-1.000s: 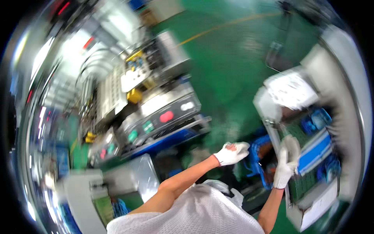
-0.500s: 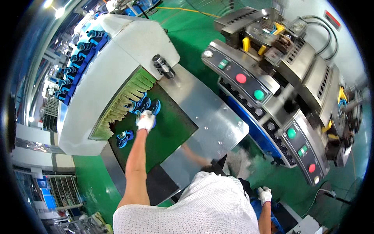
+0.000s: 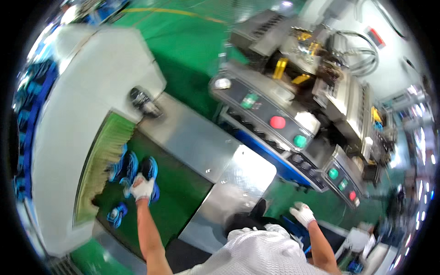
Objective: The person picks up blue sneakers, inserts them into the pressing slots of a shoe manufacturing machine, and places them onto a conveyor belt.
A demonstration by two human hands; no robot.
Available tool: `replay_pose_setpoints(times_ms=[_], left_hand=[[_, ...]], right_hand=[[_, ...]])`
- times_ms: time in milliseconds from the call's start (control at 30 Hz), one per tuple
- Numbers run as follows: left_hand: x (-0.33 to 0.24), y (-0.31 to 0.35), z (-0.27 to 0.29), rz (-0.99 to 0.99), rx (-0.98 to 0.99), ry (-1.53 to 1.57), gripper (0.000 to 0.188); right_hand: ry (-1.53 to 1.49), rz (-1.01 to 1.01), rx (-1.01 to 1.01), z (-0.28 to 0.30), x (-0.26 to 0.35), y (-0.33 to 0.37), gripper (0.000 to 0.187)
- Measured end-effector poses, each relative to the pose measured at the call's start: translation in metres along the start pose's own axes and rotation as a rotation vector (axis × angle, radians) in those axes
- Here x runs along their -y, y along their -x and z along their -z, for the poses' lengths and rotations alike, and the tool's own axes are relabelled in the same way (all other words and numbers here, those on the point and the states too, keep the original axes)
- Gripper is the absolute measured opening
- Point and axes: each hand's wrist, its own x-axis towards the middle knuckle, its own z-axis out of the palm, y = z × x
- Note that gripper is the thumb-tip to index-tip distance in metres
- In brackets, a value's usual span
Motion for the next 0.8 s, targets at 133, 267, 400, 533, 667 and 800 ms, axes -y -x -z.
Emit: replay_pose_setpoints(times_ms=[133,267,400,533,667,800], left_hand=[[-0.004,0.058,-0.029,-0.081,0.033,-0.012,0.058],[-0.024,0.112,-0.048,-0.053,0.142,0.462,0.062],[-0.138,0.234,0.052,-0.191,0.038,0.8,0.054],[-0.19,0.262,0.064,-0.448,0.329,1.471,0.05],[-0.268,0.237,0.109,-1.013,0.361,1.049,0.041],[-0.331,0.264,0.151,-0.815,0.383,1.244,0.059]], right_hand=[[0.111,0.292,0.09,-0.003,0.059,-0.022,0.069],[0.052,0.488,0.158,-0.006,0.134,-0.008,0.064],[-0.251,0.554,0.229,0.014,0.165,0.019,0.075],[-0.607,0.913,0.668,-0.003,0.165,-0.003,0.058],[-1.699,0.396,1.43,0.022,0.163,0.012,0.046],[-1.65,0.665,1.014,0.103,0.132,0.011,0.061]])
